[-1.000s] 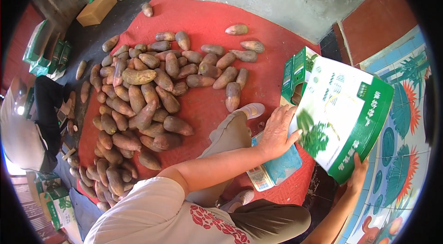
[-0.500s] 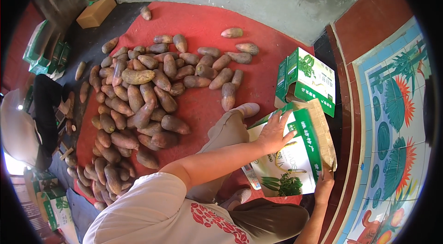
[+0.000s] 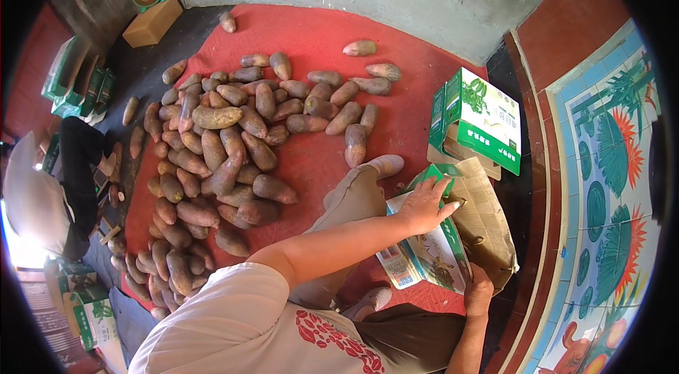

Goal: The recorder picks up sweet potatoes from a pile on the floor and places them into a cardboard box for packaging.

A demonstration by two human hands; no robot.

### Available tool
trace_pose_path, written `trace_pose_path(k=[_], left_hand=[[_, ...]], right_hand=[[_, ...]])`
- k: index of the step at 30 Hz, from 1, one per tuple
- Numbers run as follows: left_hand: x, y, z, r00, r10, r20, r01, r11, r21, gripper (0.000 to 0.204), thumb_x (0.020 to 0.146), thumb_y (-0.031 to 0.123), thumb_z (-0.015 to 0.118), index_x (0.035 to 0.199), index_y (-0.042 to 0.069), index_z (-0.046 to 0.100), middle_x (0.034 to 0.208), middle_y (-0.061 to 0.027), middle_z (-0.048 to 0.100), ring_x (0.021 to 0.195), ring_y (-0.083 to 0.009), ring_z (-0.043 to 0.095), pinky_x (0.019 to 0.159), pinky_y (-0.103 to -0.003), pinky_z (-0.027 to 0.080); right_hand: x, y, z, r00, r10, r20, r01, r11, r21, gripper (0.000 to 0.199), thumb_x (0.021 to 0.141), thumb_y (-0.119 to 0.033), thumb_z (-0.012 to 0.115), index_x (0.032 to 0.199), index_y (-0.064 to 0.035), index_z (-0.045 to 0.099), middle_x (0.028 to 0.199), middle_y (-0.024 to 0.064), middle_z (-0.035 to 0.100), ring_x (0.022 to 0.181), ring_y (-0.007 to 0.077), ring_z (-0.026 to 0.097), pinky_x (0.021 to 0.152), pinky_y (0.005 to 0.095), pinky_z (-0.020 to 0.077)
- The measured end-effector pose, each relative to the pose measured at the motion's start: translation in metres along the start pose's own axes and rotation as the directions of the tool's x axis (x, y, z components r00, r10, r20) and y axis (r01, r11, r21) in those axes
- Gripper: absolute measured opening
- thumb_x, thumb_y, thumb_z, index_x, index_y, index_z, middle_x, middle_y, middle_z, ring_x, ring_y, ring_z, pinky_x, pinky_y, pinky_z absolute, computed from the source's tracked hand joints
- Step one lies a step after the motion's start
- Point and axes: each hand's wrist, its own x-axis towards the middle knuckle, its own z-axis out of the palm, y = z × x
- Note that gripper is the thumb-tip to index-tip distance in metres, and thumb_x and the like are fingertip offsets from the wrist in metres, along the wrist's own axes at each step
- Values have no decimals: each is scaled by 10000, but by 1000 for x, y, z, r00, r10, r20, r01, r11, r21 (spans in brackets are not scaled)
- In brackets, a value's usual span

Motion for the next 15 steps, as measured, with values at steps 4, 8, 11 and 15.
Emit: trace_pose_path(k=[4, 8, 11, 15], left_hand=[[-1, -2, 0, 1000, 3, 29, -2, 1000, -5, 551, 896, 445, 505, 1242, 19, 464, 1193, -204, 477, 1125, -387, 453, 968, -461, 364], [-4, 0, -1, 1000, -13, 0, 13, 1000, 26, 530, 893, 442, 511, 1199, 9, 500, 1142, -206, 504, 1091, -396, 466, 949, -460, 377], [-5, 4, -2, 1000, -7, 2, 6, 998, 58, 532, 893, 433, 513, 1214, 10, 488, 1150, -207, 497, 1083, -398, 468, 946, -457, 381], [-8, 6, 1, 998, -3, -57, 6, 999, 46, 533, 890, 406, 524, 1253, 23, 443, 1181, -204, 475, 1106, -391, 456, 946, -457, 381]], right_hand=[[-7, 10, 1, 993, 71, 96, -69, 997, -24, 226, 762, -5, 598, 977, -63, 640, 891, 158, 643, 824, 346, 622, 714, 400, 495], [-5, 6, 3, 990, 76, 121, -80, 996, 27, 216, 771, -20, 607, 979, -66, 642, 888, 162, 641, 821, 351, 619, 716, 404, 493], [-3, 7, 4, 988, 83, 128, -90, 995, 52, 204, 784, -41, 612, 984, -69, 641, 887, 164, 640, 820, 357, 616, 712, 405, 492], [6, -16, -2, 989, 66, 136, -68, 998, 10, 197, 793, -67, 618, 989, -63, 638, 889, 170, 639, 822, 361, 616, 709, 408, 491]])
